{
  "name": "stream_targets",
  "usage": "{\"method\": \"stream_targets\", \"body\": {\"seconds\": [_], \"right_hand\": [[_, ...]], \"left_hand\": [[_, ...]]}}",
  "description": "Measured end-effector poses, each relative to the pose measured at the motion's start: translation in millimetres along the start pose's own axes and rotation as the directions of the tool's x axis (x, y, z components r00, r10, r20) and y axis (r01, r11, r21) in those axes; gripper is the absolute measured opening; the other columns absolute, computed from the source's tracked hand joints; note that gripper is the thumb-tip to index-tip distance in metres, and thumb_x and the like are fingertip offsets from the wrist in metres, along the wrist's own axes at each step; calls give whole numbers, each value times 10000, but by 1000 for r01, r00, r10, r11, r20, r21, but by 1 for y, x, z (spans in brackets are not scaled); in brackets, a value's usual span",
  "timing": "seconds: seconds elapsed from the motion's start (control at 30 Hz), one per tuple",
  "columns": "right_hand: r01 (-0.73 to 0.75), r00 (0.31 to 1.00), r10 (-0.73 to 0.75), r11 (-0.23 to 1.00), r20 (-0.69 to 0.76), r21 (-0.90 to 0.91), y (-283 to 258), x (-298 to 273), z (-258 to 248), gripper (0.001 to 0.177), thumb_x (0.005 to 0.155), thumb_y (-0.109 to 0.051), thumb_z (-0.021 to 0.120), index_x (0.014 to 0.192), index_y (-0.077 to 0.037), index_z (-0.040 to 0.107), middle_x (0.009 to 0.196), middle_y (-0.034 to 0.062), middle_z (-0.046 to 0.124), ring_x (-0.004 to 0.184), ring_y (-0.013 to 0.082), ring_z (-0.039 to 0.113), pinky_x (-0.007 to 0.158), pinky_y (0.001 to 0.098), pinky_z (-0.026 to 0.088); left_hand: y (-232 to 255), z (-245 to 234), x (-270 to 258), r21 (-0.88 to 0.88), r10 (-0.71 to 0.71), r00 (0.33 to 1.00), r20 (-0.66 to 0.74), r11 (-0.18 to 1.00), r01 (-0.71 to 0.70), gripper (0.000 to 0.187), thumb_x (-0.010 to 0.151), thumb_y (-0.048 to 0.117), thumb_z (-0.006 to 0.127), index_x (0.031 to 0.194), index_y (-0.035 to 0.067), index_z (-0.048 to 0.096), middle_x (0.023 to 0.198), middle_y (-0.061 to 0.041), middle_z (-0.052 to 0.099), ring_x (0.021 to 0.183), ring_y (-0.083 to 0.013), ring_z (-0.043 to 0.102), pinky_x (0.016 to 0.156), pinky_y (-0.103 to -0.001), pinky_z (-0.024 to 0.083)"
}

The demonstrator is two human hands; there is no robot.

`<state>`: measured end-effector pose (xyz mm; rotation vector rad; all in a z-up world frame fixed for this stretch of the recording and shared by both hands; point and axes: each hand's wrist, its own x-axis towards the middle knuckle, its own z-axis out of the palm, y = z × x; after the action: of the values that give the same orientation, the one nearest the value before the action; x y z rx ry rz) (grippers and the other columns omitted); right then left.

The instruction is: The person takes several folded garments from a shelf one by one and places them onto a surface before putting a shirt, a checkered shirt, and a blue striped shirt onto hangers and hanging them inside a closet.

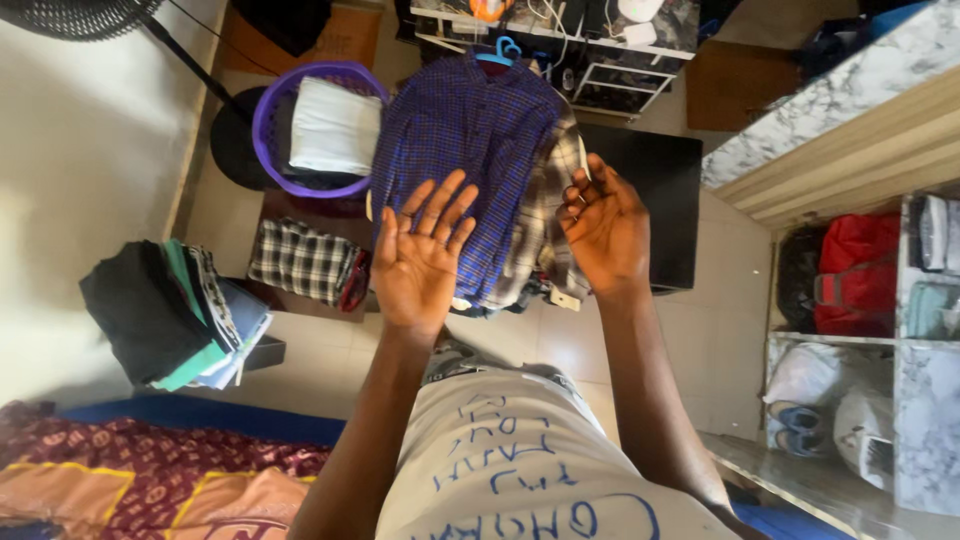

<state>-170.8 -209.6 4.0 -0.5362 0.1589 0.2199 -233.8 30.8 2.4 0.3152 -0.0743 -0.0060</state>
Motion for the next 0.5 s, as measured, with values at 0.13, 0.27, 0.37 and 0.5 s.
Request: {"method": "stream_targets", "body": {"seconds": [0.13,0.27,0.37,0.5], "right_hand": [[32,999,-32,999,-24,5,9,26,8,203,1078,-199,546,1182,-73,668,1033,53,681,911,158,625,792,292,495],[21,999,-20,1000,-48,15,9,51,6,188,1081,-196,548,1187,-85,658,1029,42,684,908,162,633,782,287,497],[35,997,-35,999,-69,3,11,76,-4,203,1065,-199,545,1185,-82,660,1031,47,692,911,163,641,778,287,505],[19,995,-20,1000,-101,-4,18,129,-30,205,1061,-207,562,1196,-86,658,1024,45,696,905,177,650,768,307,523]], "left_hand": [[32,-8,25,-10,6,1000,-22,1000,-6,543,1149,405,346,1464,-17,478,1648,-297,350,1539,-419,363,1215,-483,388],[39,-7,63,-35,28,999,16,999,-27,535,1160,400,342,1463,-18,484,1656,-300,352,1541,-411,378,1216,-478,398],[34,-1,94,-55,61,998,33,997,-59,527,1177,390,332,1466,-23,485,1655,-304,359,1530,-419,399,1217,-485,408],[22,8,130,-56,75,996,38,996,-73,539,1166,387,311,1468,-23,487,1631,-307,378,1513,-418,416,1208,-482,413]]}}
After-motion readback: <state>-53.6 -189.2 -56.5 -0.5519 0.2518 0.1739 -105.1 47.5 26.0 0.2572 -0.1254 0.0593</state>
